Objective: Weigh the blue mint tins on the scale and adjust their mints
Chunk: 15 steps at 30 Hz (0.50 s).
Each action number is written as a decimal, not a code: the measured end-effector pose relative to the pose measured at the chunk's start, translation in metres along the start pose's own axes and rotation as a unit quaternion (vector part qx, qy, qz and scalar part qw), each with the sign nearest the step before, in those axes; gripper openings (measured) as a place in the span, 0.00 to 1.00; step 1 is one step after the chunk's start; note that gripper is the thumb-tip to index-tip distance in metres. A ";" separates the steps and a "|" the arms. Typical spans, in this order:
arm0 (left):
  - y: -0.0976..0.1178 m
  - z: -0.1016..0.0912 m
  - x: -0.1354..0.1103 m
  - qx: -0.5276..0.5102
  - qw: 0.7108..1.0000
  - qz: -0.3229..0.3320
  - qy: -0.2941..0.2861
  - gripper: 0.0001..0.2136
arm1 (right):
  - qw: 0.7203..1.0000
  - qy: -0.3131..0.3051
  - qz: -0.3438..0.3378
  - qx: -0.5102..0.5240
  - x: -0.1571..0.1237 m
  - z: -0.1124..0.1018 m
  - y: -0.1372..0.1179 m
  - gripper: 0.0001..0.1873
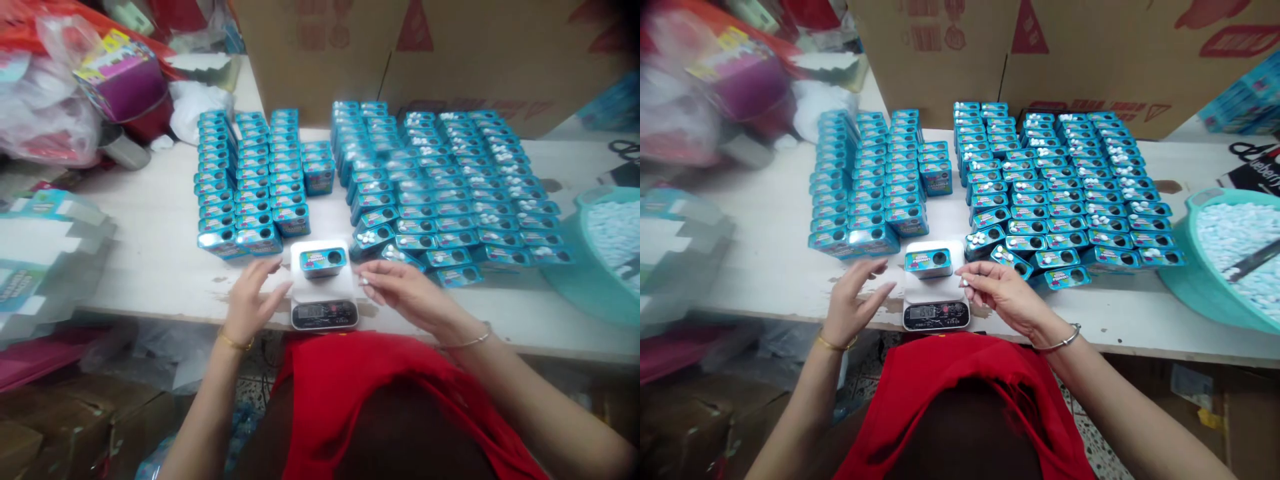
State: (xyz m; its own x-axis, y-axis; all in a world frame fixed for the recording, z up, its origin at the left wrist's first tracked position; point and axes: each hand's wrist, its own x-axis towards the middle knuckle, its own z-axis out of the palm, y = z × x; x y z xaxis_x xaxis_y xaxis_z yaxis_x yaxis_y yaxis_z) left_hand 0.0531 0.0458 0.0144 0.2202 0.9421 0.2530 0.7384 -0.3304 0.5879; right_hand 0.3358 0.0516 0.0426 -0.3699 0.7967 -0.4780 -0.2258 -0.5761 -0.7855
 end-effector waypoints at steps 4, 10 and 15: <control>0.021 0.008 0.029 0.055 0.990 0.101 -0.078 0.33 | 0.998 -0.009 0.059 0.025 -0.004 0.006 0.023 0.19; 0.033 -0.001 0.115 0.132 0.967 0.200 -0.088 0.15 | 0.997 -0.042 0.063 0.009 -0.008 0.002 0.043 0.23; 0.026 -0.024 0.257 0.153 0.969 0.171 0.087 0.19 | 0.999 0.003 0.030 0.013 -0.021 -0.013 0.050 0.25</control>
State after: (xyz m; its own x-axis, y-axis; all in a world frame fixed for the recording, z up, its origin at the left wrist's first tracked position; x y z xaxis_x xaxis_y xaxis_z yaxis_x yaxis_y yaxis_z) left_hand 0.1135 0.2774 0.1134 0.3947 0.7477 0.5339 0.8010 -0.5647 0.1987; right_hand 0.3438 0.0085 0.0080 -0.3781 0.7612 -0.5269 -0.2268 -0.6280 -0.7444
